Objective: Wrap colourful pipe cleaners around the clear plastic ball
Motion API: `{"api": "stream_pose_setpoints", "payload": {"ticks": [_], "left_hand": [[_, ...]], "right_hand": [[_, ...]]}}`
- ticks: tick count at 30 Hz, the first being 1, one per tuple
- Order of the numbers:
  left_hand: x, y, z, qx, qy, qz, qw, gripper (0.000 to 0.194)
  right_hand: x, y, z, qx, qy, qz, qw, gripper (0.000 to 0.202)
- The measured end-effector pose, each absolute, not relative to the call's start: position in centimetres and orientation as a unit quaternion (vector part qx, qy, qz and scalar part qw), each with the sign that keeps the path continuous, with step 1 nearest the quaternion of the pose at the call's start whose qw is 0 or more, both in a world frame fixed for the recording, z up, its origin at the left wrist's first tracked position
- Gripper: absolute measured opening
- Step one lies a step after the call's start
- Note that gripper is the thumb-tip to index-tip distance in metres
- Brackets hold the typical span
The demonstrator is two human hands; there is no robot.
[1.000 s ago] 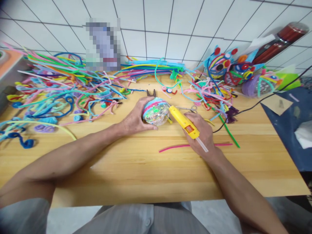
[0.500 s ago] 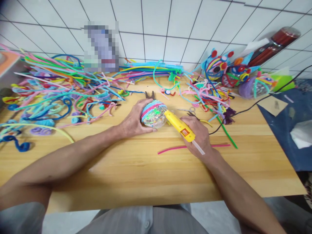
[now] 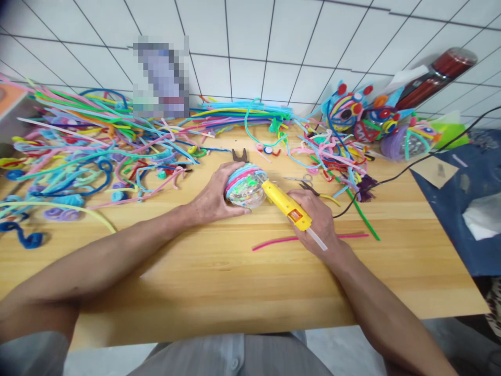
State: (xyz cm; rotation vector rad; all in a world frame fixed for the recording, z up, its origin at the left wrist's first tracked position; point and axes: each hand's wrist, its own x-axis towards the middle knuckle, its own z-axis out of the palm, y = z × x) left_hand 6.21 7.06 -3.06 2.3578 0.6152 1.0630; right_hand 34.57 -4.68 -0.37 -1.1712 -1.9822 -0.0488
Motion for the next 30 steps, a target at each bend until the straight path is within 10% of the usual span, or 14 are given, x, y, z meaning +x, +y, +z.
{"api": "stream_pose_setpoints", "payload": {"ticks": [30], "left_hand": [[6.31,7.07,-2.52,0.866,0.234,0.365,0.25,0.11]], "right_hand": [[34.74,-4.9,-0.29,-0.487,-0.784,-0.027,0.383,0.031]]}}
